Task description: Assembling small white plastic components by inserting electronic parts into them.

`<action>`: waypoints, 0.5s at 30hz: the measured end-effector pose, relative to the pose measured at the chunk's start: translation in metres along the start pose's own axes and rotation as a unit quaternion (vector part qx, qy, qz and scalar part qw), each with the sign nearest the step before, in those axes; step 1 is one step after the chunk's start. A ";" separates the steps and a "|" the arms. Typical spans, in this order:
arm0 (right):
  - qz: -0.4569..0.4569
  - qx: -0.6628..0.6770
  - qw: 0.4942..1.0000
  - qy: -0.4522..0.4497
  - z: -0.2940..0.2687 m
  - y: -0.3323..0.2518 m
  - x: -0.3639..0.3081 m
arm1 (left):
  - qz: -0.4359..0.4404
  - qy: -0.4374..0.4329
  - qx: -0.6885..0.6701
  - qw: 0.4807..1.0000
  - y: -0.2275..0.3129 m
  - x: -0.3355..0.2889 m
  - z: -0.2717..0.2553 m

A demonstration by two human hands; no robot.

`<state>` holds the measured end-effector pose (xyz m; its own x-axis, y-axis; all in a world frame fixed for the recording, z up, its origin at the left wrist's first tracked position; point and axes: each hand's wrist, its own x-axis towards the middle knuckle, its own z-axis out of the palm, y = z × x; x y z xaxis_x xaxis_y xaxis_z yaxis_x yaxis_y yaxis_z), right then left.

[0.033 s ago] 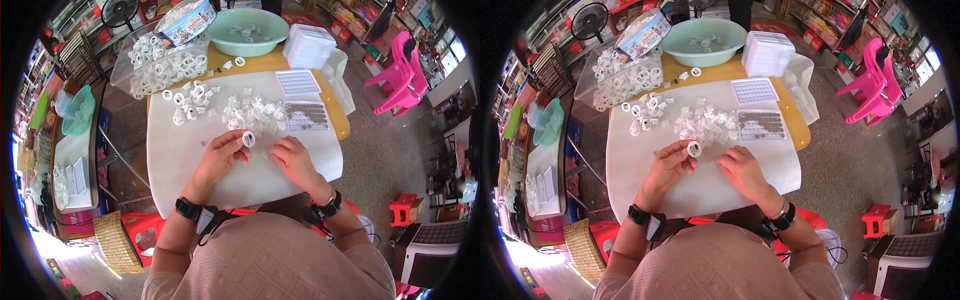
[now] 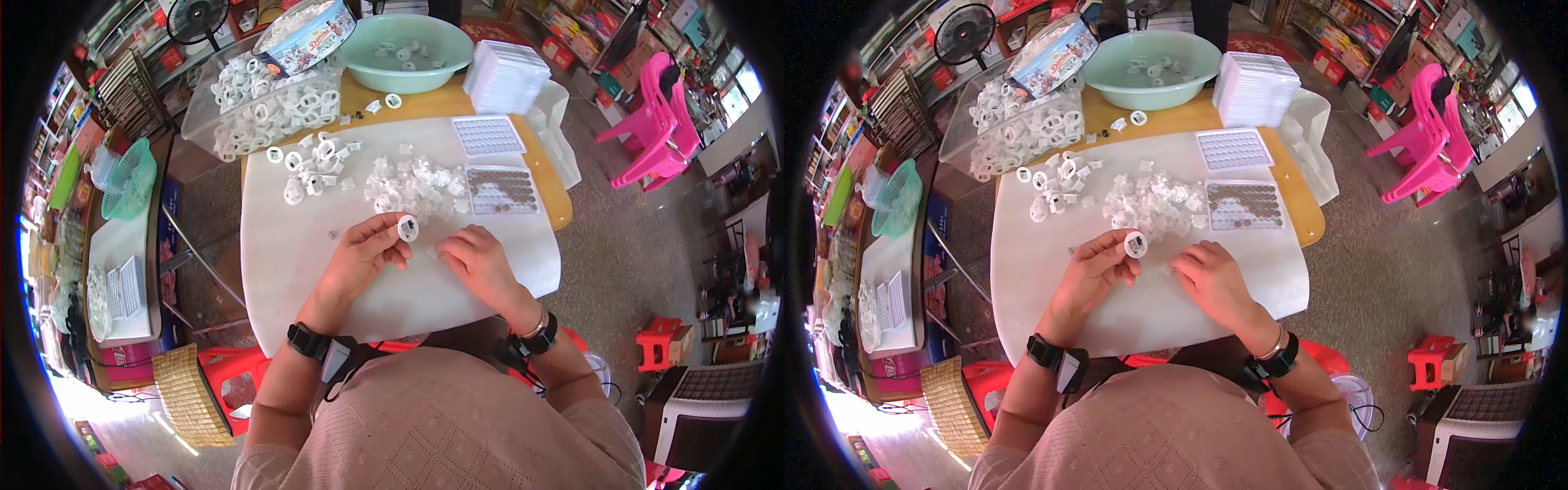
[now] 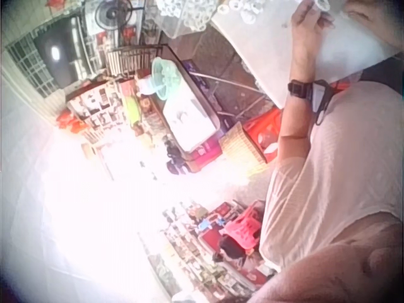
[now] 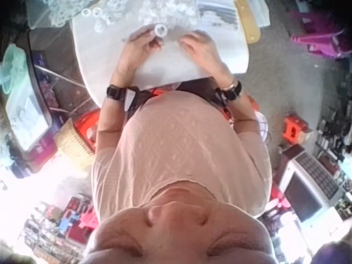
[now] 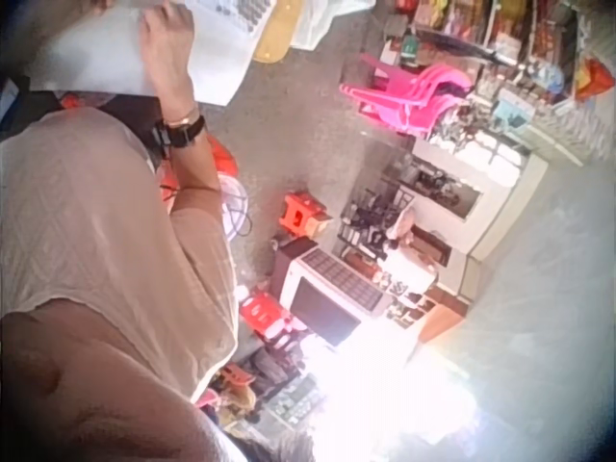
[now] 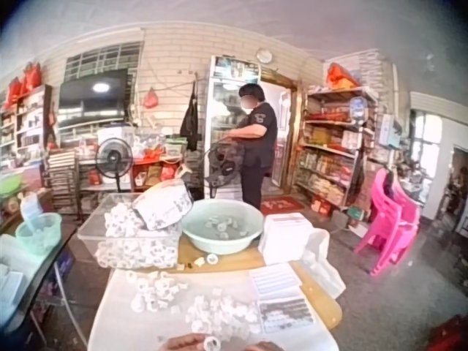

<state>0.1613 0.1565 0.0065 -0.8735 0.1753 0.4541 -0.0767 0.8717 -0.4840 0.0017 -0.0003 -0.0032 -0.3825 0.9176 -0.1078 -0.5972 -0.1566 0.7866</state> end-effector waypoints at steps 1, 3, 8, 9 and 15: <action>0.004 -0.002 1.000 0.004 0.001 -0.001 -0.001 | 0.002 0.000 0.000 1.000 0.000 0.000 0.000; 0.080 0.059 0.994 0.035 0.003 -0.008 -0.002 | -0.010 -0.011 0.015 1.000 -0.002 0.000 -0.002; 0.165 0.186 0.960 0.127 -0.001 -0.028 0.014 | -0.003 -0.024 0.018 1.000 -0.001 -0.001 0.000; 0.151 0.198 0.958 0.145 0.002 -0.033 0.017 | -0.003 -0.029 0.016 0.999 -0.001 -0.002 0.000; 0.114 0.185 0.962 0.164 0.016 -0.039 0.023 | -0.004 -0.029 0.023 0.999 0.001 -0.002 0.004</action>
<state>0.1360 0.1196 0.0238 -0.6944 0.5297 0.4871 -0.1206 0.5817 -0.8044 0.0046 -0.0010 0.0000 -0.3362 0.9384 -0.0802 -0.5659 -0.1332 0.8137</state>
